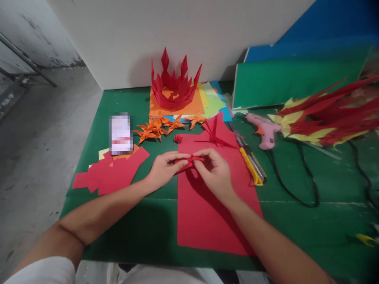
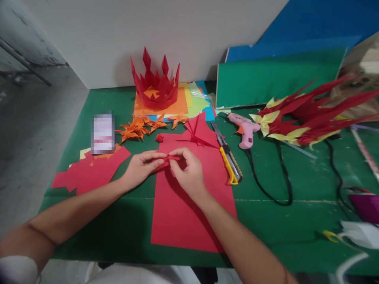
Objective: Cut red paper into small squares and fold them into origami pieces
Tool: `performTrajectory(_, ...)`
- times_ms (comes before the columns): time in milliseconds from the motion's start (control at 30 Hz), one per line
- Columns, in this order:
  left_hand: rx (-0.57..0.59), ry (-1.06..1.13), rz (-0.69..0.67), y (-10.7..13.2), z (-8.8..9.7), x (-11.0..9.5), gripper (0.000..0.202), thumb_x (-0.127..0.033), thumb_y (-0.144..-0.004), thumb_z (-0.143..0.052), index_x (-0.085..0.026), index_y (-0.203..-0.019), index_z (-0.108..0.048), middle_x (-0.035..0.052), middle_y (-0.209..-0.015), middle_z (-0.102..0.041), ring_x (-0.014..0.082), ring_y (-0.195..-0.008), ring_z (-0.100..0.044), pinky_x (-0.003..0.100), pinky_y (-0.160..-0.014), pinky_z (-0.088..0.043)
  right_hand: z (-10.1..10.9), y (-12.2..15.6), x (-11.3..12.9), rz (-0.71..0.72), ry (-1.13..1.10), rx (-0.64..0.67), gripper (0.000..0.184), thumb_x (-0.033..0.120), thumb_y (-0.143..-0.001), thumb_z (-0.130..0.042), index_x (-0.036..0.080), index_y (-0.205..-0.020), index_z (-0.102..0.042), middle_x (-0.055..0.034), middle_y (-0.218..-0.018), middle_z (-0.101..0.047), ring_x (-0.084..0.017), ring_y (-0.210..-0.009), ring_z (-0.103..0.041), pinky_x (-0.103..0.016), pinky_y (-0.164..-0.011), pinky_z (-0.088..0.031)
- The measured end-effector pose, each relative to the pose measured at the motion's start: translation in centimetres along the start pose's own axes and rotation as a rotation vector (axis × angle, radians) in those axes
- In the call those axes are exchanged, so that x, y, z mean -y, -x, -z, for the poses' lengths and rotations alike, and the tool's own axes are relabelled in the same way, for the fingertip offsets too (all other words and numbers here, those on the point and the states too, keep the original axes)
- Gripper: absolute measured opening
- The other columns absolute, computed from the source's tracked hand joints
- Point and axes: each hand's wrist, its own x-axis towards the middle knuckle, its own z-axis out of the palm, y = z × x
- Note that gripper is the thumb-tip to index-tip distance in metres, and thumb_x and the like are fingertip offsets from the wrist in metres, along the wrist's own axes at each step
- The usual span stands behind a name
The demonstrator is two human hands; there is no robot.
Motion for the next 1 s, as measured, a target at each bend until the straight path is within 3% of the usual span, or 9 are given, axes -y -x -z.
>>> performTrajectory(167,-0.008,0.049,0.036,0.0,-0.1,-0.2,0.017,-0.033,-0.073,-0.075,-0.021,-0.084,-0.078,0.0057,-0.093,-0.077,0.0181,-0.088,-0.068,0.030,-0.085,-0.054,-0.1,0.1,0.5,0.036,0.071,-0.038,0.008,0.017,-0.078,-0.056,0.023,-0.081,-0.060,-0.0018,-0.079,-0.069,-0.018,-0.075,-0.065,-0.033,-0.073,-0.053)
performTrajectory(467,-0.050,0.104,0.092,0.1,-0.2,-0.5,0.015,-0.032,-0.073,-0.074,-0.020,-0.081,-0.078,0.0049,-0.090,-0.077,0.0193,-0.090,-0.070,0.032,-0.088,-0.053,-0.3,0.3,0.9,-0.058,0.015,-0.048,0.012,0.018,-0.076,-0.057,0.023,-0.084,-0.063,-0.0017,-0.078,-0.070,-0.017,-0.069,-0.065,-0.031,-0.065,-0.053)
performTrajectory(700,-0.013,0.033,0.016,0.2,-0.2,0.0,0.016,-0.032,-0.075,-0.074,-0.022,-0.086,-0.079,0.0042,-0.086,-0.074,0.0165,-0.082,-0.067,0.030,-0.082,-0.054,-0.2,0.3,0.5,0.167,0.151,-0.103,0.009,0.017,-0.081,-0.058,0.025,-0.078,-0.059,-0.0031,-0.083,-0.068,-0.019,-0.079,-0.065,-0.037,-0.075,-0.053)
performTrajectory(1000,0.015,0.250,0.177,0.2,-0.4,0.2,0.035,-0.040,-0.062,-0.084,-0.016,-0.086,-0.077,0.0064,-0.091,-0.075,0.0160,-0.080,-0.068,0.032,-0.081,-0.059,0.2,0.1,0.2,0.352,0.307,-0.086,0.006,0.021,-0.086,-0.062,0.025,-0.082,-0.064,-0.0040,-0.086,-0.067,-0.021,-0.082,-0.064,-0.039,-0.075,-0.051)
